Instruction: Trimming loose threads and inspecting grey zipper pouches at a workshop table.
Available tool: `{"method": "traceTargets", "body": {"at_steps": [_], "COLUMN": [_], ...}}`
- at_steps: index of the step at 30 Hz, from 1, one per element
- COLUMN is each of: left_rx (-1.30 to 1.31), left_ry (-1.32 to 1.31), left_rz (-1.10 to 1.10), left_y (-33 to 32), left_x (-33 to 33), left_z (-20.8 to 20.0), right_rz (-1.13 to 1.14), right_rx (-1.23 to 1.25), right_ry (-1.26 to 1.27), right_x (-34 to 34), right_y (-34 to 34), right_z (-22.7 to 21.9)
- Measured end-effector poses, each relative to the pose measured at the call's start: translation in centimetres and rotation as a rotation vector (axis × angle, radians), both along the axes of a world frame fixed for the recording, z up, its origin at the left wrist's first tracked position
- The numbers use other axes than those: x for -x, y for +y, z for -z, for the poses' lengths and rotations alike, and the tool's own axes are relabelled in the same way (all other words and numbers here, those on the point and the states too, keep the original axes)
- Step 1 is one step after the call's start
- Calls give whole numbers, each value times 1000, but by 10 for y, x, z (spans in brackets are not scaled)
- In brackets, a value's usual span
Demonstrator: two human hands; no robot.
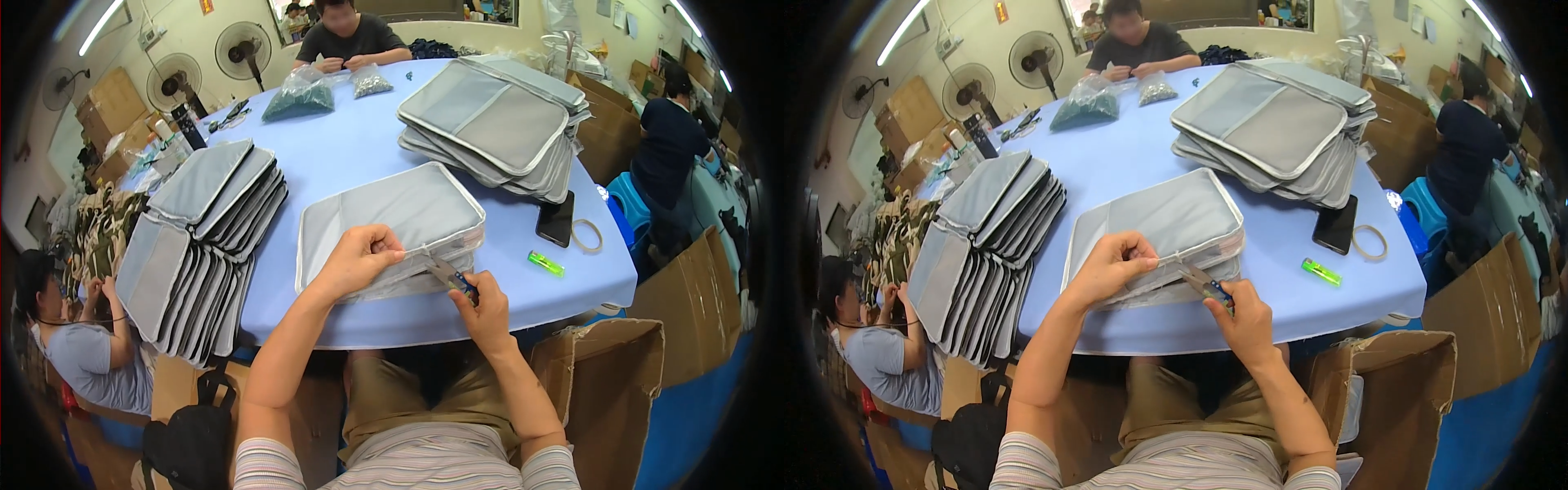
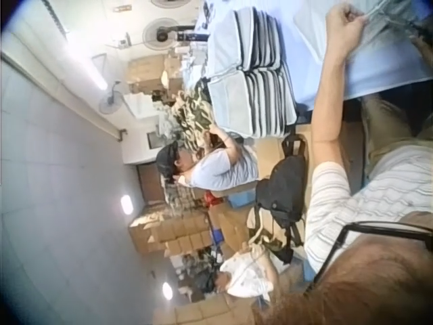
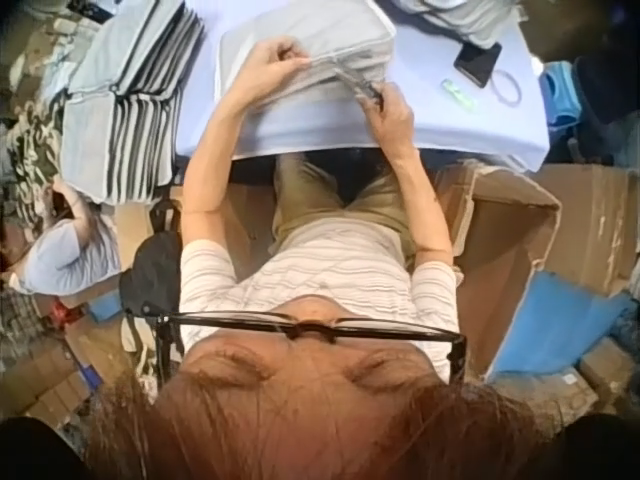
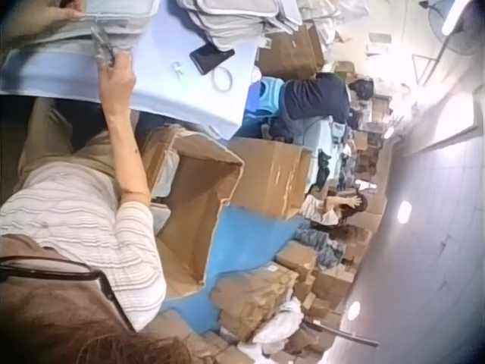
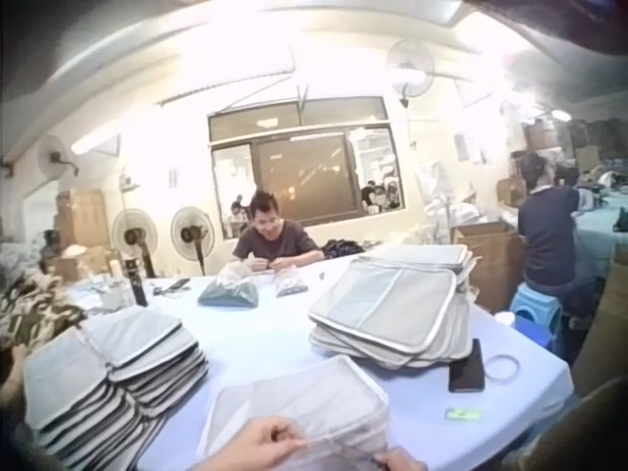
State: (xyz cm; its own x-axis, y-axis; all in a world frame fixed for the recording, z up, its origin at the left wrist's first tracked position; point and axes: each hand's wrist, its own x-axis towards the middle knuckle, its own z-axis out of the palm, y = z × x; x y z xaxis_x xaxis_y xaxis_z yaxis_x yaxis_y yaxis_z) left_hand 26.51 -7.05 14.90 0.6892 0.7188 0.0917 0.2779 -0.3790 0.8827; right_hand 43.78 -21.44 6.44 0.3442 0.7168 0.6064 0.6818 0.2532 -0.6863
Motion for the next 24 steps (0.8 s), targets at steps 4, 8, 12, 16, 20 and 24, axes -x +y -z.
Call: {"method": "traceTargets", "body": {"at_steps": [4, 8, 12, 16, 20, 24], "left_rx": [85, 251, 280, 320, 344, 365], "left_ry": [-2, -19, -15, -43, -45, -58], "left_rz": [24, 34, 61, 71, 85, 90], "left_y": [4, 11, 8, 7, 5, 7], "left_x": [-7, -8, -8, -10, -11, -11], "left_z": [-5, -4, -12, -12, -13, -12], "right_rz": [4, 23, 43, 45, 34, 36], "right_rx": [-107, -185, -188, -176, -190, -202], "right_ry": [-9, -137, -192, -202, -194, -197], "right_x": [0, -1, -2, -3, -3, -4], "right_y": [8, 16, 22, 22, 24, 26], "right_z": [5, 4, 1, -1, -1, 0]}}
